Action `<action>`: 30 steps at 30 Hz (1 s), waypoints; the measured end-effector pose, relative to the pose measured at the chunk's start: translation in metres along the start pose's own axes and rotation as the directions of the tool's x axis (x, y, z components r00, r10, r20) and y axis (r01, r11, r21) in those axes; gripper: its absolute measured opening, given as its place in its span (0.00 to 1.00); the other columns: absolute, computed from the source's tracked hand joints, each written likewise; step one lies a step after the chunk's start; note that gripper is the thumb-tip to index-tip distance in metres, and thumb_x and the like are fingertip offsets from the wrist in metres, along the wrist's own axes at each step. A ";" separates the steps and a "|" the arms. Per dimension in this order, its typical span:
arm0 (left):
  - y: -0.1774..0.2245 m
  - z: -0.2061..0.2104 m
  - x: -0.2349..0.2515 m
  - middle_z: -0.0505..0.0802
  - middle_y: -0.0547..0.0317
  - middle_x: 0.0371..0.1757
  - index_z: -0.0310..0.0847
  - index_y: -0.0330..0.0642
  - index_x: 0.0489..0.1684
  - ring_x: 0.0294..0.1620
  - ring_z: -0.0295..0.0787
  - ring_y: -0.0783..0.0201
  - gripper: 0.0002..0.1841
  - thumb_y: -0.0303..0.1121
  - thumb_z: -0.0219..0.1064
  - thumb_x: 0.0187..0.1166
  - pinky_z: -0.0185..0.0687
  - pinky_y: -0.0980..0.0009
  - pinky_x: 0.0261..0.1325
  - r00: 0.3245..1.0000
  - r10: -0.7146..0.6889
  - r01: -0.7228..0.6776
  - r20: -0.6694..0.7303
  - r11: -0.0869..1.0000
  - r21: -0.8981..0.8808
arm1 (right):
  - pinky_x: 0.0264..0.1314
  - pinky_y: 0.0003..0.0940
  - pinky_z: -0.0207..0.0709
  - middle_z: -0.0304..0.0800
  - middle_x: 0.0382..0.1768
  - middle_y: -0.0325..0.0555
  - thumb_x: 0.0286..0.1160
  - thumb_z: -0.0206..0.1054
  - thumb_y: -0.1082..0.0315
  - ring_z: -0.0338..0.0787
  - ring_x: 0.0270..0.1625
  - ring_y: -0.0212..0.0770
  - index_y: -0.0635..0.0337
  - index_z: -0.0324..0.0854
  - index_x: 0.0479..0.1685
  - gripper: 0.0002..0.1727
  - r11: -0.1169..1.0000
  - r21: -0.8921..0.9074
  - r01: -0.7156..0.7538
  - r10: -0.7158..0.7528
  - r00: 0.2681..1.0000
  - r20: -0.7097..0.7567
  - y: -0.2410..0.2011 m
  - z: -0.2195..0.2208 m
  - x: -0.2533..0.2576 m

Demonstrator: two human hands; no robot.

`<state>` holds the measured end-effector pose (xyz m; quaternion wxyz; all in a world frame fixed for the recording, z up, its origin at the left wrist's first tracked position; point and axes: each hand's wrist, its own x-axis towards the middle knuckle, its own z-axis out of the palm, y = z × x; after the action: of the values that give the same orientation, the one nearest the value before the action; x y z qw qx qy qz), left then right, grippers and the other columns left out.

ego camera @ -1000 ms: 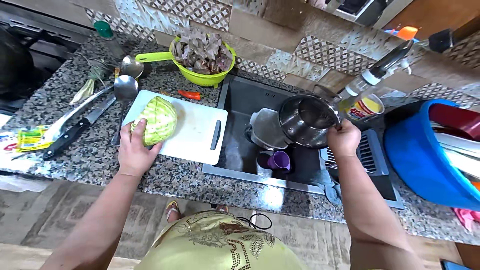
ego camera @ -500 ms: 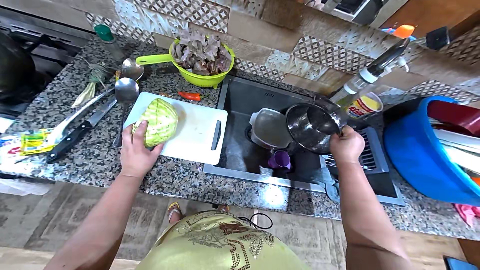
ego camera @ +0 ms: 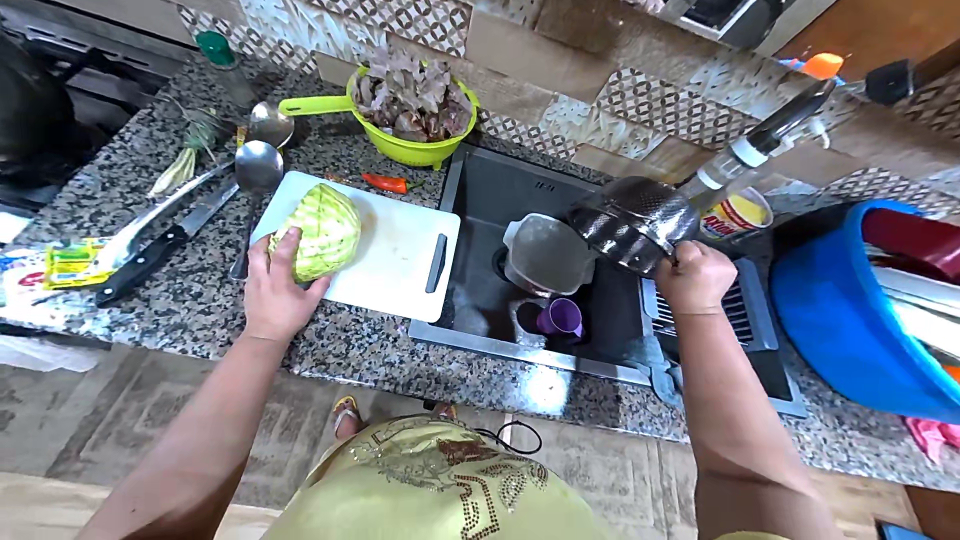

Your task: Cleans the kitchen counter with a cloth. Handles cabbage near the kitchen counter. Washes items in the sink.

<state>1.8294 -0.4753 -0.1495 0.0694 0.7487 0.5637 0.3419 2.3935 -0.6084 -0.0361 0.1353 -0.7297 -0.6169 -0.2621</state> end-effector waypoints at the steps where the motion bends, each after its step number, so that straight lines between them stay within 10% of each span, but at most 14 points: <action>1: -0.001 0.001 0.002 0.70 0.17 0.80 0.63 0.41 0.88 0.70 0.76 0.15 0.45 0.39 0.81 0.65 0.76 0.25 0.61 1.000 0.006 -0.006 -0.011 1.000 -0.002 | 0.35 0.70 0.77 0.88 0.33 0.74 0.70 0.61 0.76 0.91 0.39 0.76 0.76 0.77 0.26 0.09 0.999 -0.008 0.052 -0.052 0.998 -0.030 0.002 0.000 0.001; 25: -0.004 0.001 0.005 0.72 0.17 0.78 0.65 0.41 0.87 0.70 0.76 0.16 0.45 0.40 0.82 0.66 0.76 0.25 0.62 0.998 0.045 -0.046 -0.032 0.998 -0.040 | 0.32 0.63 0.78 0.86 0.25 0.70 0.69 0.60 0.72 0.91 0.32 0.71 0.73 0.76 0.20 0.13 0.998 -0.067 0.005 -0.021 0.970 -0.242 0.006 0.007 -0.034; 30: -0.003 0.002 0.005 0.71 0.17 0.79 0.63 0.42 0.88 0.69 0.77 0.16 0.45 0.39 0.82 0.66 0.76 0.24 0.60 0.999 0.037 -0.038 -0.026 0.999 -0.025 | 0.41 0.71 0.78 0.88 0.35 0.75 0.72 0.61 0.74 0.91 0.41 0.76 0.78 0.80 0.29 0.11 0.954 0.013 -0.298 0.298 0.950 -0.086 0.020 0.016 -0.043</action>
<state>1.8290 -0.4693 -0.1509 0.0653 0.7538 0.5462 0.3596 2.4119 -0.6396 -0.0705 0.2003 -0.8023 -0.4931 -0.2702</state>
